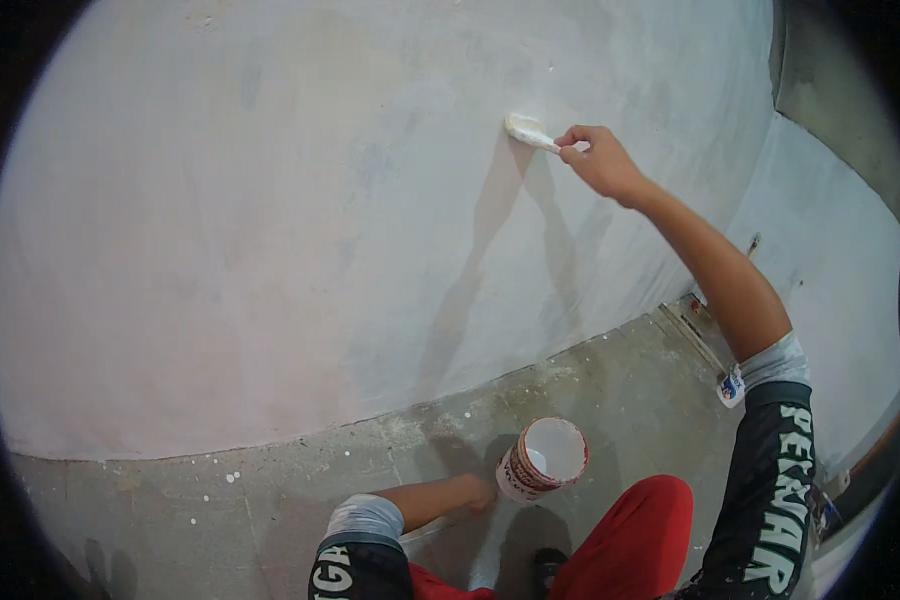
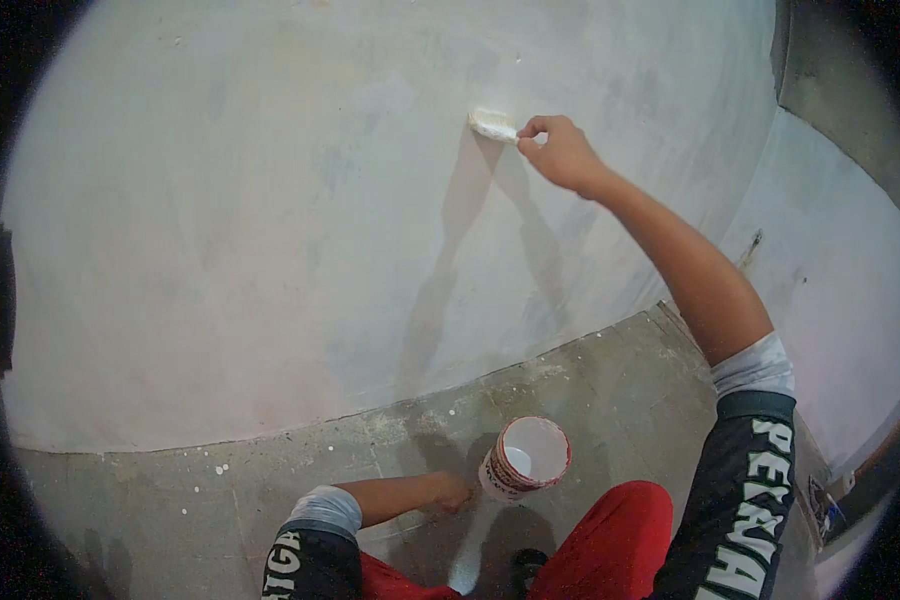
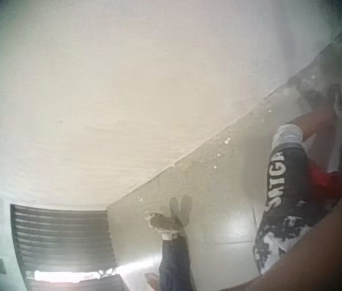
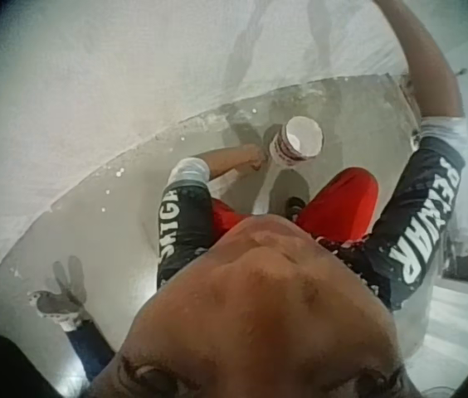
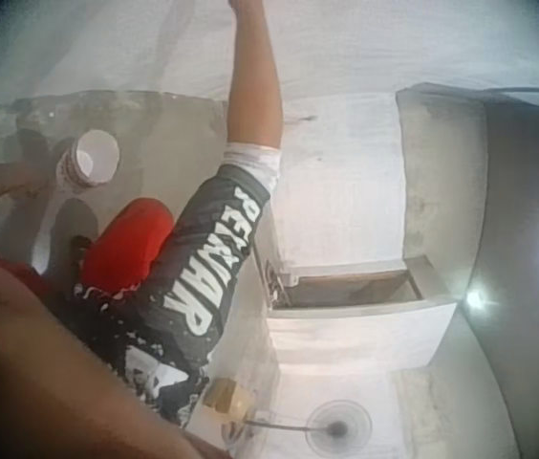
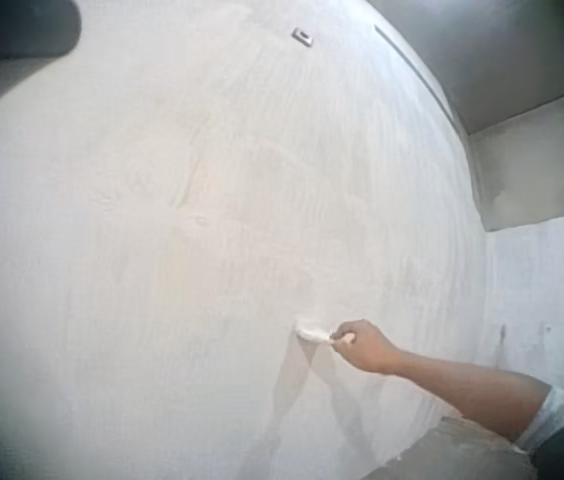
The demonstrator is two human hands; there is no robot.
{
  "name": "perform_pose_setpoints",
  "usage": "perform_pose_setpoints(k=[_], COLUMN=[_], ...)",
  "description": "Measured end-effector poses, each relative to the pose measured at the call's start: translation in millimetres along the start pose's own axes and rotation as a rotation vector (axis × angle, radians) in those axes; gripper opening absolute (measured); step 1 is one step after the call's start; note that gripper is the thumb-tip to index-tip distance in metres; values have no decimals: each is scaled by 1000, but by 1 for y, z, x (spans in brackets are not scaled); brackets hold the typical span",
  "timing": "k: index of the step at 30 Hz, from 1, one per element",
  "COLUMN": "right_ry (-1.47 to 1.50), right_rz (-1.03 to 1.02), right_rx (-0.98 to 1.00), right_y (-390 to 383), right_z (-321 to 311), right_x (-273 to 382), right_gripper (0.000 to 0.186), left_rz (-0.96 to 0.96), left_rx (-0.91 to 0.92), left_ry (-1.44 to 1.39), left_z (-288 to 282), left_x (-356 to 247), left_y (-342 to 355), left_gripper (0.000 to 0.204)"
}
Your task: Applying white paint to an indoor wall using a paint brush and paint from a bucket.
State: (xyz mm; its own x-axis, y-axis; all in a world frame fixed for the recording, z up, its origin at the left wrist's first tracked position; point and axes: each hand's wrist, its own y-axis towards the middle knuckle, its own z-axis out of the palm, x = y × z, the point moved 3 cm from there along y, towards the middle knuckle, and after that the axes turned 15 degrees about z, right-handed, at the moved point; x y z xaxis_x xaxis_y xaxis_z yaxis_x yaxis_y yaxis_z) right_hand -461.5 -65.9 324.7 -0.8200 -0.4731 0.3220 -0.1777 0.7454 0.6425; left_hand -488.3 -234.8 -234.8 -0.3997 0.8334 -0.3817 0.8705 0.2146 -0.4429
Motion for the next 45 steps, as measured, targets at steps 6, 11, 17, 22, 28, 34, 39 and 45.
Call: perform_pose_setpoints(k=[6,11,17,22,28,34,39,45], right_ry=[0,87,-60,-71,32,329,56,-87], right_rz=[150,152,-309,224,125,74,-211,214], right_rx=[151,-157,-420,257,53,-251,-380,373], right_y=[67,68,35,-16,64,81,30,-13], right_z=[-83,-92,-12,-10,-74,-69,-13,-18], right_x=[48,102,37,59,99,106,70,102], right_gripper=[24,32,29,20,23,25,28,25], left_rz=[-15,26,-24,4,4,-3,62,49], left_rx=[24,-17,35,40,57,18,162,63], left_ry=[75,60,22,21,76,83,138,93], left_z=[-20,-6,-15,-7,-32,-17,-14,-5], left_x=[-14,-2,-3,-4,-20,-7,-17,-27], left_y=[-4,-8,-1,-5,-9,1,17,11], left_gripper=[35,33,28,26,24,23,22,17])
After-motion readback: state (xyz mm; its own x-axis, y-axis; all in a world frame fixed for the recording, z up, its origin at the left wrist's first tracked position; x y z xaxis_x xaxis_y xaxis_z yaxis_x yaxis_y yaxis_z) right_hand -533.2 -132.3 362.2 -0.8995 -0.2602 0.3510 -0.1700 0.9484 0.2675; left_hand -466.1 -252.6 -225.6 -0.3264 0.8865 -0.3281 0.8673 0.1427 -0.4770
